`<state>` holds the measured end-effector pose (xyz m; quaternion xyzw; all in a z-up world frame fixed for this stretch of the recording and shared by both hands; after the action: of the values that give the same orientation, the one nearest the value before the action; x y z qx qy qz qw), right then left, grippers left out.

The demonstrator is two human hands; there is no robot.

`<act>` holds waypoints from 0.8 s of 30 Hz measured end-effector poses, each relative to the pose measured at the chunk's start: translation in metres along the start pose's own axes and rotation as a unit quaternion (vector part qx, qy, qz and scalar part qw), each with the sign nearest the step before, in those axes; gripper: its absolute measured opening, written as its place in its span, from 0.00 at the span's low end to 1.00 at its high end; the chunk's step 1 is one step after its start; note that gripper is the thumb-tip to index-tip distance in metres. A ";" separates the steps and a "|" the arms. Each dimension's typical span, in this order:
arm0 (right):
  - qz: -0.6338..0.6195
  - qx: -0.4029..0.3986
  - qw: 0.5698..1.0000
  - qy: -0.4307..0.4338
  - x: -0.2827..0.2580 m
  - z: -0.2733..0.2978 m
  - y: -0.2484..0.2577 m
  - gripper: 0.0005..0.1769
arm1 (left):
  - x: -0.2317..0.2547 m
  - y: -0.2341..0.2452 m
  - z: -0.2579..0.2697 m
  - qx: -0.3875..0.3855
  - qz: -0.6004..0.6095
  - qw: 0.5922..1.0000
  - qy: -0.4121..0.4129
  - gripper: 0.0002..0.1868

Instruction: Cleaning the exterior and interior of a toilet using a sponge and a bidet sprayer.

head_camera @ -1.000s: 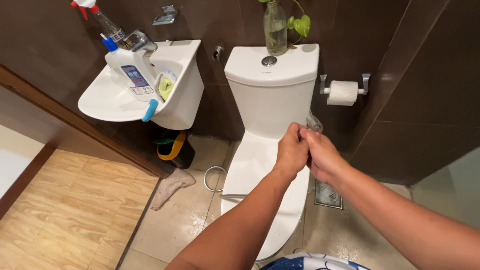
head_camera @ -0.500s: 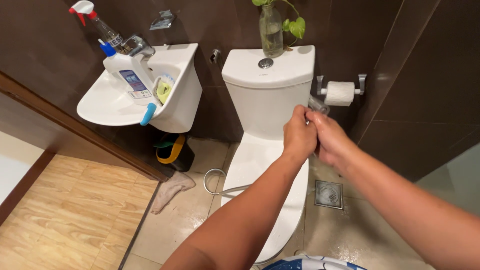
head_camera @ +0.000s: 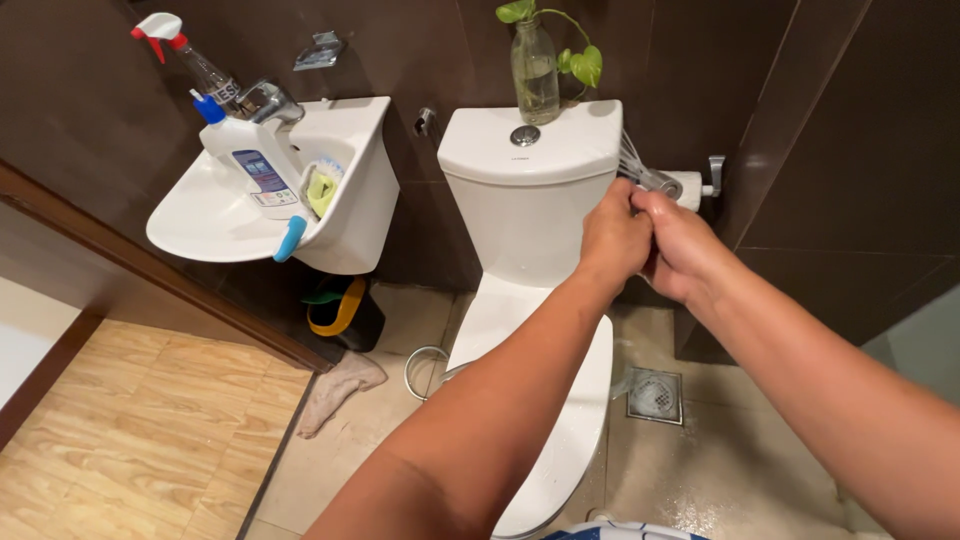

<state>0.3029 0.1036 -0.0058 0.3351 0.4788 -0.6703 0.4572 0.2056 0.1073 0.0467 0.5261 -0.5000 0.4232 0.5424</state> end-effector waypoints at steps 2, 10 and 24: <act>0.001 0.005 1.000 -0.006 0.005 0.002 0.000 0.15 | -0.012 -0.003 0.001 -0.013 0.008 1.000 0.010 0.10; 0.031 -0.070 0.997 -0.006 0.019 -0.003 -0.050 0.15 | -0.027 0.042 0.012 0.138 0.023 0.990 -0.014 0.09; -0.032 0.028 0.996 -0.084 0.103 0.027 -0.023 0.16 | -0.099 0.023 0.041 -0.023 0.025 0.996 0.078 0.06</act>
<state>0.2445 0.0502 -0.0813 0.2743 0.4302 -0.7235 0.4649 0.1645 0.0757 -0.0498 0.4659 -0.4786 0.4651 0.5810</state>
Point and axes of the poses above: each hand's wrist, its own z-axis away from the middle knuckle, its own y-axis out of the back of the hand, x = y × z, the point moved 8 cm from there along -z, towards the middle knuckle, and after that the axes turned 8 degrees about z, right-handed, at the moved point
